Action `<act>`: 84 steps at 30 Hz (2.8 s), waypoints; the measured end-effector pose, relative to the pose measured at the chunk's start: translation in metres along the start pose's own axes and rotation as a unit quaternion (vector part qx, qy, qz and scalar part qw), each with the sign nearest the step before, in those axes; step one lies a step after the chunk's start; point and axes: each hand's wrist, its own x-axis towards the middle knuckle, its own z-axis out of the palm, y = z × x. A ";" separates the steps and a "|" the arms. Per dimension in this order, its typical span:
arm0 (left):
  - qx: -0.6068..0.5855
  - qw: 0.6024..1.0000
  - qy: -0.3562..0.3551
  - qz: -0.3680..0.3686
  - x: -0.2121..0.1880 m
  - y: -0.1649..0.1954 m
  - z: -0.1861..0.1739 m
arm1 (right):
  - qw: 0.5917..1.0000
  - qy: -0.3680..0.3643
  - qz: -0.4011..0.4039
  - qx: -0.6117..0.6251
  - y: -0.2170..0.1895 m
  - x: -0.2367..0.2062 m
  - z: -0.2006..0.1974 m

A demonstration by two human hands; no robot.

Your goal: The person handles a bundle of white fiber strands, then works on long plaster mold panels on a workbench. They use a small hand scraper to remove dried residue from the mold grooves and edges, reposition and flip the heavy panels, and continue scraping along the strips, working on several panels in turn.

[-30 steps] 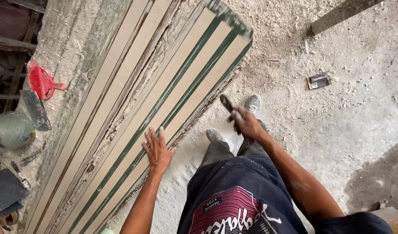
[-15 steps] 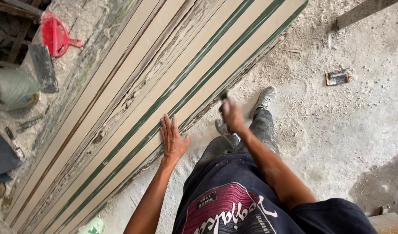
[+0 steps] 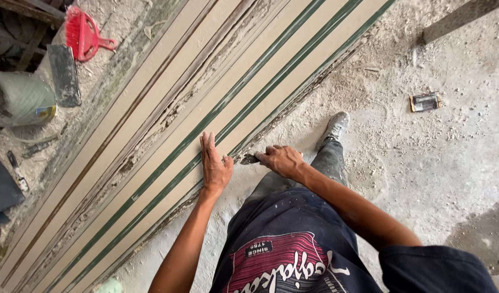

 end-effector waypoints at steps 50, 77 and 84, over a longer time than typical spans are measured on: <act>-0.003 0.999 -0.054 -0.002 0.161 0.163 0.166 | 0.737 0.149 0.384 0.536 0.254 -0.089 -0.199; 0.015 0.997 -0.077 -0.004 0.168 0.206 0.177 | 0.792 0.197 0.355 0.455 0.290 -0.080 -0.232; 0.017 0.997 -0.075 0.022 0.168 0.225 0.174 | 0.869 0.132 0.307 0.365 0.301 -0.075 -0.219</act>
